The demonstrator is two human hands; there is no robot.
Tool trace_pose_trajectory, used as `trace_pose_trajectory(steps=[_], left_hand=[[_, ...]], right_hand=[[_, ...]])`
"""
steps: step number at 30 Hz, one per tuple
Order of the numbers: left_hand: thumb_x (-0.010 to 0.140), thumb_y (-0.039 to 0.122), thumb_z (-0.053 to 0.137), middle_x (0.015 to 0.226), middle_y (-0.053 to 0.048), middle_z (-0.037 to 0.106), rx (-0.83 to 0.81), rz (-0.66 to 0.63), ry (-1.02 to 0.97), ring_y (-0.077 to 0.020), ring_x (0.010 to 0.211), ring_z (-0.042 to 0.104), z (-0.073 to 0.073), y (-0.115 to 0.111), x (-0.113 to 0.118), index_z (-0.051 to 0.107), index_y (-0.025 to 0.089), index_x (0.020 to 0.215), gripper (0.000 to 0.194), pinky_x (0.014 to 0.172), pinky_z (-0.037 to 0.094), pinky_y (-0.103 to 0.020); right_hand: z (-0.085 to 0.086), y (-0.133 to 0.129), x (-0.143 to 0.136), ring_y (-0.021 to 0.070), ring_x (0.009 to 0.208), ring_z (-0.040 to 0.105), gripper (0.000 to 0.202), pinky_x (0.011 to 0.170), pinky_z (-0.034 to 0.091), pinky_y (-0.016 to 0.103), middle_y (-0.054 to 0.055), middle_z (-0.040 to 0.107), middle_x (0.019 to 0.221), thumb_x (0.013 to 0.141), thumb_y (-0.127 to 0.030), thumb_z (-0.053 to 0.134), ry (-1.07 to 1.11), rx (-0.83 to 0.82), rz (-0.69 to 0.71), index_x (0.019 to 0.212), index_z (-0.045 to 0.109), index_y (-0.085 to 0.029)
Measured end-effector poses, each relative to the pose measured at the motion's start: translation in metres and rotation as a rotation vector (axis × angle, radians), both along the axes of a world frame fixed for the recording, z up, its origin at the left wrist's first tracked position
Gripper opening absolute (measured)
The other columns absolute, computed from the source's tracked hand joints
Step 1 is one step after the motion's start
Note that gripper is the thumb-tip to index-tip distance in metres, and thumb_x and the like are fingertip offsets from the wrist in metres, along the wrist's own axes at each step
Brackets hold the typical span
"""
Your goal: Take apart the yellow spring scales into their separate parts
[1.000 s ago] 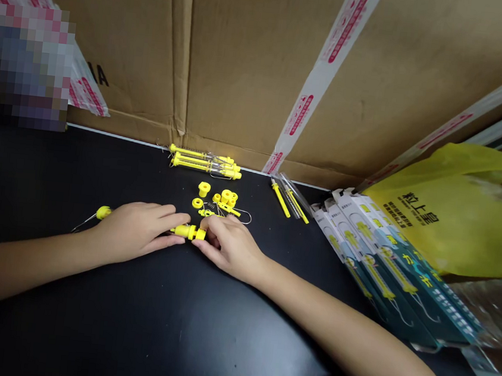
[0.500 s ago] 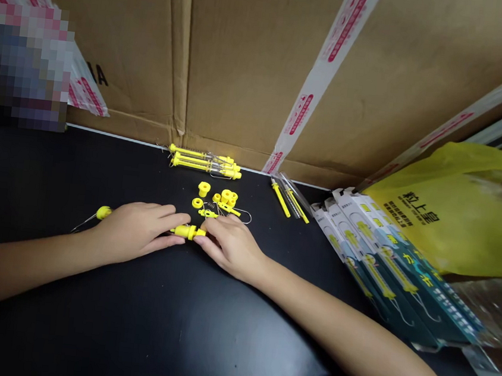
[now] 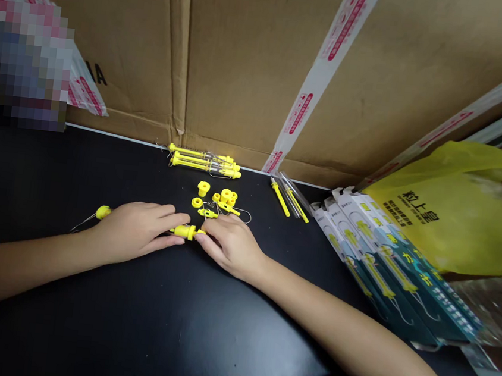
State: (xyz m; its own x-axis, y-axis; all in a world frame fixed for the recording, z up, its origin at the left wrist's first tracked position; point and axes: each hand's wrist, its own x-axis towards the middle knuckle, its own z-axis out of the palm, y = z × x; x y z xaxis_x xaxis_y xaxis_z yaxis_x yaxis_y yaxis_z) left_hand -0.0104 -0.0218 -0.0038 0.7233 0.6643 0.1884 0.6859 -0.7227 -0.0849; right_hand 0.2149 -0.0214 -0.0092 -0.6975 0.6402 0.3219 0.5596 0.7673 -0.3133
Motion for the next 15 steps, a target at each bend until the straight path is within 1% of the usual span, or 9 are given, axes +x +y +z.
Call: trace_pose_trajectory(steps=[7,15], left_hand=[[0.093,0.045,0.037,0.087,0.001,0.058,-0.008,0.015,-0.004,-0.0178,0.077,0.061,-0.0002,-0.0006,0.0004,0.051,0.024,0.112,0.031,0.062,0.040,-0.028],[0.093,0.045,0.037,0.087,0.001,0.058,-0.006,0.011,-0.009,-0.0178,0.078,0.061,0.0001,-0.0010,0.0001,0.051,0.024,0.112,0.031,0.062,0.041,-0.029]], right_hand=[[-0.0036,0.0005,0.0010,0.0133,0.062,0.047,0.019,0.062,0.036,0.025,0.001,0.054,0.068,0.091,-0.036,0.046,0.056,0.006,0.000,0.082,0.050,-0.019],[-0.0062,-0.0003,0.0020,0.0119,0.059,0.047,0.014,0.061,0.037,0.025,-0.002,0.051,0.066,0.088,-0.033,0.052,0.100,0.021,0.006,0.087,0.048,-0.019]])
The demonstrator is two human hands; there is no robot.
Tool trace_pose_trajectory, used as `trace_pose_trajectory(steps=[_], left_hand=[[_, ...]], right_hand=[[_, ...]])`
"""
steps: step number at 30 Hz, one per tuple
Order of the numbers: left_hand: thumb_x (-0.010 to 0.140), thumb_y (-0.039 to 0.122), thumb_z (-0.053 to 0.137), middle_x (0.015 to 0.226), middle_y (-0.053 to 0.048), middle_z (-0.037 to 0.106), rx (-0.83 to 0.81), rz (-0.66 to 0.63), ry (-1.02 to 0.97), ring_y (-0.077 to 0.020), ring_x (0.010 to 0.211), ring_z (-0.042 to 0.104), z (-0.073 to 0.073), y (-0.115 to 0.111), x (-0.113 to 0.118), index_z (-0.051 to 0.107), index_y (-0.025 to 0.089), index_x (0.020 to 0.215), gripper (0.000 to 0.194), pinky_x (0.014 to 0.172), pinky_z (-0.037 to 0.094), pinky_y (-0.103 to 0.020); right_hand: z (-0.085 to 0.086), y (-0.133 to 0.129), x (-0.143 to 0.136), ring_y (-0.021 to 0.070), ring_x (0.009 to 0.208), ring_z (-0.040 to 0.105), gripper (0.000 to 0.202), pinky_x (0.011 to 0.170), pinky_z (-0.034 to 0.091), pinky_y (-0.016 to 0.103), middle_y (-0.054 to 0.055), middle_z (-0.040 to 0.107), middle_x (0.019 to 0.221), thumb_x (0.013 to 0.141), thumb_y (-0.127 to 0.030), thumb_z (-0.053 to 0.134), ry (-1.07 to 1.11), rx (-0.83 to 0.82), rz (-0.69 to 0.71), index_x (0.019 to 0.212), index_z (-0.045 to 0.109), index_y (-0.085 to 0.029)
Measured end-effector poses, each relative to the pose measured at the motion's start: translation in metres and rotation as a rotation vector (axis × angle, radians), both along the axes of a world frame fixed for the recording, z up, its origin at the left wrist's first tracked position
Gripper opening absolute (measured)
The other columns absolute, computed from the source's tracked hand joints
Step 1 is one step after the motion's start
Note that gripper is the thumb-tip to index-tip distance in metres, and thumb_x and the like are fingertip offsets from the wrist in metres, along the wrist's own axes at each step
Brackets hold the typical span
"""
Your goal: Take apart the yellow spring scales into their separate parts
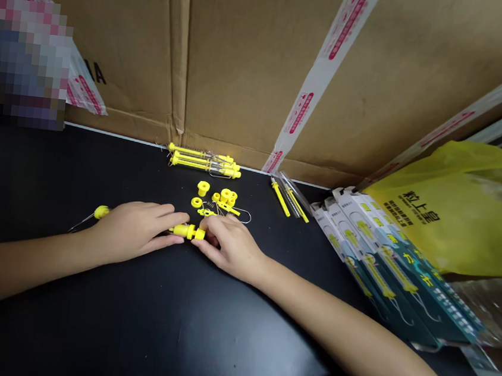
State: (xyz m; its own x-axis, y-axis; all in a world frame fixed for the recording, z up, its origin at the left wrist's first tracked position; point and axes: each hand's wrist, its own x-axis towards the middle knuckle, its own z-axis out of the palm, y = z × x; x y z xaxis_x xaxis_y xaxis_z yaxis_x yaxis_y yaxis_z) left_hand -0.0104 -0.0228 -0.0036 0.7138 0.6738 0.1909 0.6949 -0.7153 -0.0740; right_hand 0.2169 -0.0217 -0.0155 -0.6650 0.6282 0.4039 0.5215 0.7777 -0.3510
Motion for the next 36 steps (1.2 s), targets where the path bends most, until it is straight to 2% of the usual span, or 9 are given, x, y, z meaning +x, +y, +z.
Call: trace_pose_trajectory(steps=[7,13,23,32,36], left_hand=[[0.093,0.045,0.039,0.086,0.001,0.059,0.010,0.001,0.011,-0.0161,0.077,0.061,0.0009,-0.0003,0.0006,0.052,0.024,0.112,0.031,0.062,0.039,-0.026],[0.093,0.044,0.038,0.086,0.000,0.059,0.010,-0.009,0.013,-0.0163,0.076,0.060,0.0006,0.0000,0.0004,0.052,0.023,0.112,0.031,0.061,0.040,-0.027],[0.094,0.045,0.036,0.088,0.000,0.058,-0.030,0.003,0.010,-0.0185,0.080,0.061,0.0017,0.0003,0.0004,0.051,0.023,0.113,0.032,0.064,0.041,-0.029],[0.093,0.044,0.038,0.087,0.000,0.059,0.012,-0.011,-0.002,-0.0161,0.078,0.060,-0.0013,0.0002,-0.0007,0.051,0.023,0.113,0.032,0.062,0.040,-0.026],[0.093,0.044,0.039,0.086,0.000,0.058,0.019,-0.015,-0.004,-0.0156,0.077,0.060,-0.0012,0.0004,-0.0004,0.051,0.023,0.111,0.031,0.061,0.039,-0.026]], right_hand=[[0.0043,-0.0016,-0.0021,0.0118,0.057,0.045,0.023,0.061,0.037,0.026,-0.003,0.049,0.065,0.084,-0.040,0.055,-0.017,-0.043,-0.033,0.090,0.046,-0.020],[0.0071,0.0006,-0.0018,0.0144,0.063,0.047,0.024,0.065,0.036,0.027,0.001,0.052,0.067,0.093,-0.034,0.038,-0.098,-0.031,-0.002,0.077,0.048,-0.019],[0.0031,-0.0003,-0.0013,0.0127,0.060,0.045,0.019,0.060,0.036,0.025,0.000,0.052,0.067,0.089,-0.036,0.049,-0.039,-0.018,-0.009,0.082,0.048,-0.019],[0.0047,-0.0011,-0.0024,0.0124,0.059,0.044,0.019,0.061,0.036,0.026,-0.002,0.049,0.064,0.088,-0.036,0.049,-0.036,-0.033,-0.012,0.082,0.047,-0.019],[0.0073,-0.0009,-0.0023,0.0139,0.061,0.046,0.021,0.064,0.036,0.027,0.000,0.051,0.066,0.091,-0.037,0.043,-0.048,-0.034,0.001,0.082,0.048,-0.019]])
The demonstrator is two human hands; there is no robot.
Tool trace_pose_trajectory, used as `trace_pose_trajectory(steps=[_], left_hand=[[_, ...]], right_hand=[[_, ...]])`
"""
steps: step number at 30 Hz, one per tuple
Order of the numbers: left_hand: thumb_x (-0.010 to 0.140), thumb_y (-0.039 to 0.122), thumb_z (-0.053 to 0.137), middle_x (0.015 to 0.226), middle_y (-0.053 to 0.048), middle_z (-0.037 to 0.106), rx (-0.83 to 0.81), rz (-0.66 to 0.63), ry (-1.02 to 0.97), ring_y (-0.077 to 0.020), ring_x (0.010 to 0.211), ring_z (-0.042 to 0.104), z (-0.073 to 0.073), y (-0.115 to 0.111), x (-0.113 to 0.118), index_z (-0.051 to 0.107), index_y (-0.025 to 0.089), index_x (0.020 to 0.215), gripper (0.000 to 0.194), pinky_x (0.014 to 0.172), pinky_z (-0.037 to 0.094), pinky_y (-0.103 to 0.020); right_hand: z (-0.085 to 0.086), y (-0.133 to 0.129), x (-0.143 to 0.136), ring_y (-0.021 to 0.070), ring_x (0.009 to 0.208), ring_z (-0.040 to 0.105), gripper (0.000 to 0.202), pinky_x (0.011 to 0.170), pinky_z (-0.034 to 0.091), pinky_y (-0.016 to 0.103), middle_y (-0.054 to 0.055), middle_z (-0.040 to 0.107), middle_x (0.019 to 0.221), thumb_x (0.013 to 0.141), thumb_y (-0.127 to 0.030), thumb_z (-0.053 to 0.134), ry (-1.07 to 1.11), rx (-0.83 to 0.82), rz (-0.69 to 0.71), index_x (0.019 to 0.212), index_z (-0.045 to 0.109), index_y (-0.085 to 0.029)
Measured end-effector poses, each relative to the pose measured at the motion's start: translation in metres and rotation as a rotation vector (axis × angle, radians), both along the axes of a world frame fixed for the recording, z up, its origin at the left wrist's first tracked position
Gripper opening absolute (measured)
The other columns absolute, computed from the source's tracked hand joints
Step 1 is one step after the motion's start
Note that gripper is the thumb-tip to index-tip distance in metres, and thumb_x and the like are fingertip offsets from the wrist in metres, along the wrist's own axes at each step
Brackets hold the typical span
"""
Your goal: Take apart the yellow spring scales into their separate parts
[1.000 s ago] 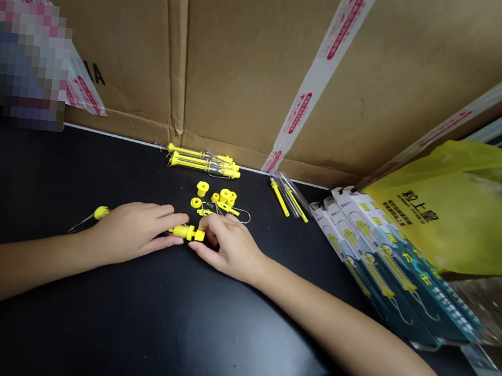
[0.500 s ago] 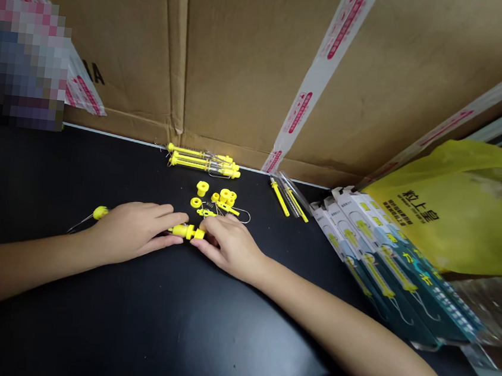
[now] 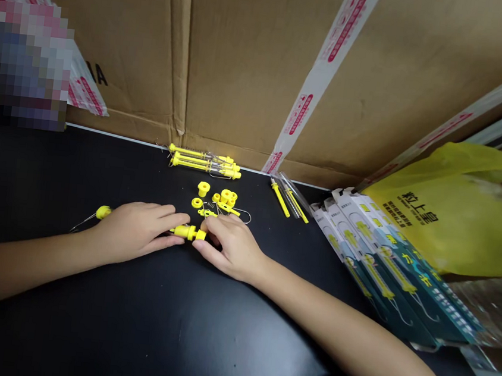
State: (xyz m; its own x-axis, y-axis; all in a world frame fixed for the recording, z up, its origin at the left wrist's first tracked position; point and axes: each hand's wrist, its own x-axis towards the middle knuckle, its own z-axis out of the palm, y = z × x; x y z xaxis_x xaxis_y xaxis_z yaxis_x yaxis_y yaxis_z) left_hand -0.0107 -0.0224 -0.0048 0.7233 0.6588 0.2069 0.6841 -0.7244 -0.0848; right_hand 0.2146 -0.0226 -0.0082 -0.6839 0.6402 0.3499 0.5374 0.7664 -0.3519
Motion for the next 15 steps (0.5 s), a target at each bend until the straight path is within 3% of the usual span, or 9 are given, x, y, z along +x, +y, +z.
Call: trace_pose_trajectory(steps=[4,10,15], left_hand=[[0.093,0.044,0.038,0.086,0.000,0.059,-0.002,0.000,-0.002,-0.0150,0.078,0.060,0.0013,0.0001,0.0004,0.051,0.023,0.112,0.031,0.063,0.040,-0.026],[0.093,0.045,0.038,0.087,0.000,0.059,-0.010,0.005,0.004,-0.0163,0.077,0.060,0.0016,0.0001,0.0003,0.051,0.023,0.112,0.032,0.062,0.040,-0.027],[0.093,0.044,0.038,0.086,0.000,0.059,-0.007,0.008,0.008,-0.0153,0.076,0.060,0.0013,-0.0001,0.0000,0.051,0.023,0.112,0.030,0.061,0.039,-0.025]], right_hand=[[-0.0009,0.0007,0.0003,0.0145,0.064,0.049,0.021,0.066,0.037,0.028,0.002,0.055,0.070,0.093,-0.032,0.040,-0.033,0.002,-0.011,0.080,0.050,-0.019],[-0.0068,0.0001,0.0013,0.0116,0.057,0.046,0.016,0.061,0.038,0.026,-0.002,0.052,0.066,0.086,-0.034,0.053,0.039,0.004,-0.024,0.088,0.046,-0.020],[-0.0058,-0.0006,0.0011,0.0117,0.057,0.046,0.027,0.061,0.041,0.027,-0.002,0.052,0.068,0.083,-0.039,0.058,0.051,-0.029,-0.048,0.095,0.045,-0.020]])
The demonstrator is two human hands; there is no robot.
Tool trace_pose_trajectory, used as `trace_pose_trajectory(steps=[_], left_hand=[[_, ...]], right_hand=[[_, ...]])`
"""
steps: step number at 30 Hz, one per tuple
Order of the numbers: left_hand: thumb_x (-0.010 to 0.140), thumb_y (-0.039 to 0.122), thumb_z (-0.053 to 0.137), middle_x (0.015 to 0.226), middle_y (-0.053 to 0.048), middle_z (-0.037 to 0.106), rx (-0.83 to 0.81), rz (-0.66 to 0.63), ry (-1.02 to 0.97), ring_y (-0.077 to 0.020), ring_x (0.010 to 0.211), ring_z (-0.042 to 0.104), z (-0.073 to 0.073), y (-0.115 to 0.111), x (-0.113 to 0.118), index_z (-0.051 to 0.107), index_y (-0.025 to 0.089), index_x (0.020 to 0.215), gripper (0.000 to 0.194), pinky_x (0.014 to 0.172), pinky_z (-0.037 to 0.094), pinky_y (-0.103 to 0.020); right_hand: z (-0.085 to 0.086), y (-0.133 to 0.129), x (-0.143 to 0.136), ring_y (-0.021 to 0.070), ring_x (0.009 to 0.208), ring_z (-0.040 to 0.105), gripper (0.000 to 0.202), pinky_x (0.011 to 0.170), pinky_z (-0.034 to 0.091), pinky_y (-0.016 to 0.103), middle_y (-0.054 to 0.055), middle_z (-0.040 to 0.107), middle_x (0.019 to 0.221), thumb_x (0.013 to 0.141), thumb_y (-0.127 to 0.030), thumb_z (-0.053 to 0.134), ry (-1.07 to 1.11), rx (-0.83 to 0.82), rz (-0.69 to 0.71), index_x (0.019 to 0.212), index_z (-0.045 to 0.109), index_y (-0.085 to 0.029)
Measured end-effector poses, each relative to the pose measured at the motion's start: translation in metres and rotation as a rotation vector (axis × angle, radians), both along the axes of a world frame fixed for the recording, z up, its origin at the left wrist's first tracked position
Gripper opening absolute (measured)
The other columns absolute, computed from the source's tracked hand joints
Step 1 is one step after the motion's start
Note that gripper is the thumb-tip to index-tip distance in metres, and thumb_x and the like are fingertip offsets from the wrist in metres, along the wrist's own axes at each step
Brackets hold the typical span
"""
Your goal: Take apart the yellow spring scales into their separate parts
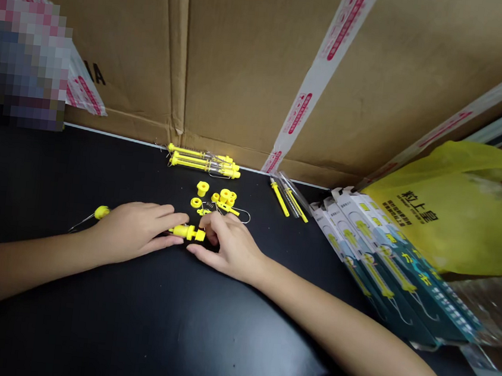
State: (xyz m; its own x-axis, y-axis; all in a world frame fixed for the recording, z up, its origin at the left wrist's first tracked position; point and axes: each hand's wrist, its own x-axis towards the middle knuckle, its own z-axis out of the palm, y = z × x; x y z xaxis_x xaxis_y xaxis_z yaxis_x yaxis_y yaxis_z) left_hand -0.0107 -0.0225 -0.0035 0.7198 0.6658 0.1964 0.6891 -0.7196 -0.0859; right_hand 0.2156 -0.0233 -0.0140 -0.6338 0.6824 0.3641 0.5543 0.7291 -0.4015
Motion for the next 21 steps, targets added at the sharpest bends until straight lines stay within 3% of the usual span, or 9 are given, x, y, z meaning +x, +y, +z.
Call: trace_pose_trajectory(steps=[5,9,21], left_hand=[[0.093,0.044,0.039,0.086,0.000,0.059,-0.005,-0.007,-0.001,-0.0149,0.077,0.060,0.0000,-0.0002,0.0001,0.051,0.023,0.111,0.030,0.062,0.039,-0.025],[0.093,0.044,0.039,0.086,0.000,0.059,-0.006,-0.003,-0.006,-0.0160,0.077,0.060,0.0005,-0.0003,0.0004,0.052,0.023,0.112,0.031,0.061,0.040,-0.027],[0.093,0.044,0.038,0.086,0.001,0.058,-0.015,-0.003,-0.001,-0.0172,0.077,0.060,0.0011,0.0000,0.0003,0.051,0.023,0.112,0.031,0.061,0.040,-0.028]], right_hand=[[0.0037,0.0006,-0.0020,0.0129,0.061,0.048,0.016,0.064,0.039,0.027,-0.001,0.053,0.067,0.089,-0.035,0.048,-0.045,0.021,0.009,0.092,0.049,-0.019],[0.0020,0.0003,-0.0018,0.0126,0.060,0.048,0.015,0.063,0.038,0.027,-0.001,0.053,0.066,0.086,-0.034,0.053,-0.028,0.056,0.011,0.084,0.049,-0.019],[0.0029,-0.0007,0.0004,0.0132,0.058,0.047,0.010,0.061,0.039,0.027,-0.001,0.052,0.067,0.082,-0.026,0.054,0.045,0.069,0.043,0.085,0.047,-0.020]])
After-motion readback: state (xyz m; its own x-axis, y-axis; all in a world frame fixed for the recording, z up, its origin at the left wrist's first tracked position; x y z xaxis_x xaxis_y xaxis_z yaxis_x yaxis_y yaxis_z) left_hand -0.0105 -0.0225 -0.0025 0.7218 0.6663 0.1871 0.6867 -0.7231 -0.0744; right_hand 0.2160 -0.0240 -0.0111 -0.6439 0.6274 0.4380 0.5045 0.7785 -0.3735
